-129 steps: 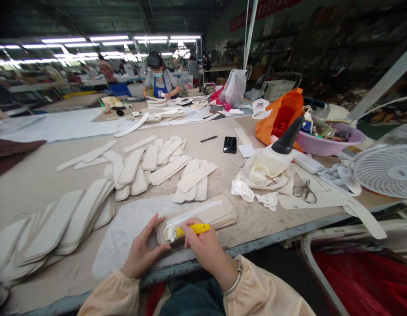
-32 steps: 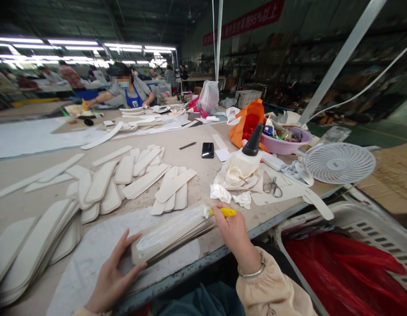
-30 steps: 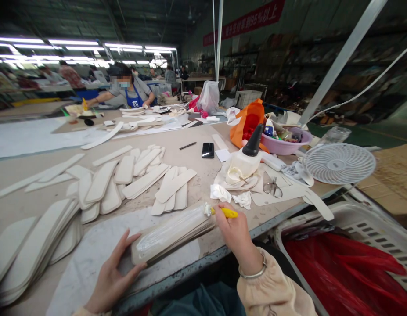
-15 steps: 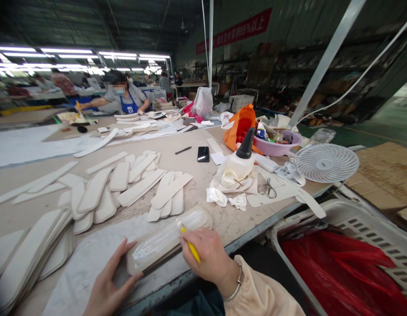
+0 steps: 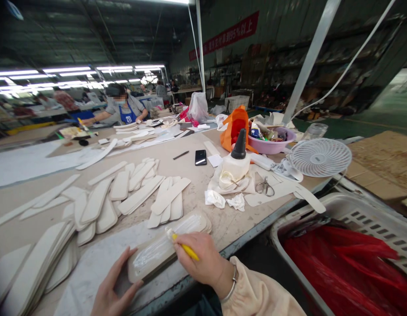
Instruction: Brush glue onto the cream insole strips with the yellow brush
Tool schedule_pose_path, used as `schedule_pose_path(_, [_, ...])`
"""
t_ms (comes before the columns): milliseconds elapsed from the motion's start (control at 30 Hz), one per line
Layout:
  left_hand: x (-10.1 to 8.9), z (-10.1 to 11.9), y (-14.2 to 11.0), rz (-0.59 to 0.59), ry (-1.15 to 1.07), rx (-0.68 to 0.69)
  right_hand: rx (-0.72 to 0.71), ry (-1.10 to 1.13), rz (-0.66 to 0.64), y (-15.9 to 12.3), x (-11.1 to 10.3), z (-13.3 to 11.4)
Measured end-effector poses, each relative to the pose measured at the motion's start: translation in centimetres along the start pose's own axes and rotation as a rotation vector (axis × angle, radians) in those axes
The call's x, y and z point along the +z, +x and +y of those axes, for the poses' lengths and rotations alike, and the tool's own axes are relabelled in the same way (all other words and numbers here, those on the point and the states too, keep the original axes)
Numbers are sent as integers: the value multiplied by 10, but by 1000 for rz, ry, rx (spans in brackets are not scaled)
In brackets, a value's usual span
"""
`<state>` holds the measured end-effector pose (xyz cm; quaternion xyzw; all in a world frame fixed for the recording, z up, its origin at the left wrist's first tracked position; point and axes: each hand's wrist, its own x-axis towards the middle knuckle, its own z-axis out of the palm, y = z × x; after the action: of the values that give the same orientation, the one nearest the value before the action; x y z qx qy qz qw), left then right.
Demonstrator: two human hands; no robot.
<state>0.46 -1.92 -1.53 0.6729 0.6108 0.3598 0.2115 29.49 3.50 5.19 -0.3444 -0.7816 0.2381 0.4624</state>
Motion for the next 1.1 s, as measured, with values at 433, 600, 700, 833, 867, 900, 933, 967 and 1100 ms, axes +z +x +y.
schedule_pose_path(433, [-36, 50, 129, -173, 377, -78, 436, 291, 520, 17, -44, 27])
schedule_pose_path(600, [1, 71, 198, -291, 595, -117, 382, 281, 545, 17, -45, 32])
schedule_pose_path(700, [18, 70, 221, -336, 671, -201, 365, 277, 567, 17, -49, 36])
schedule_pose_path(833, [25, 64, 231, -371, 647, -241, 361, 266, 583, 16, -55, 37])
schedule_pose_path(867, [24, 64, 231, -369, 619, -241, 358, 256, 589, 17, -55, 37])
schedule_pose_path(900, [23, 65, 231, -364, 580, -235, 351, 249, 599, 17, -56, 38])
schedule_pose_path(933, [20, 68, 229, -356, 534, -221, 342, 247, 607, 18, -55, 39])
schedule_pose_path(967, [16, 72, 227, -347, 481, -201, 329, 251, 612, 18, -55, 40])
schedule_pose_path(1100, [-7, 104, 208, -319, 260, -113, 282, 198, 623, 18, -51, 49])
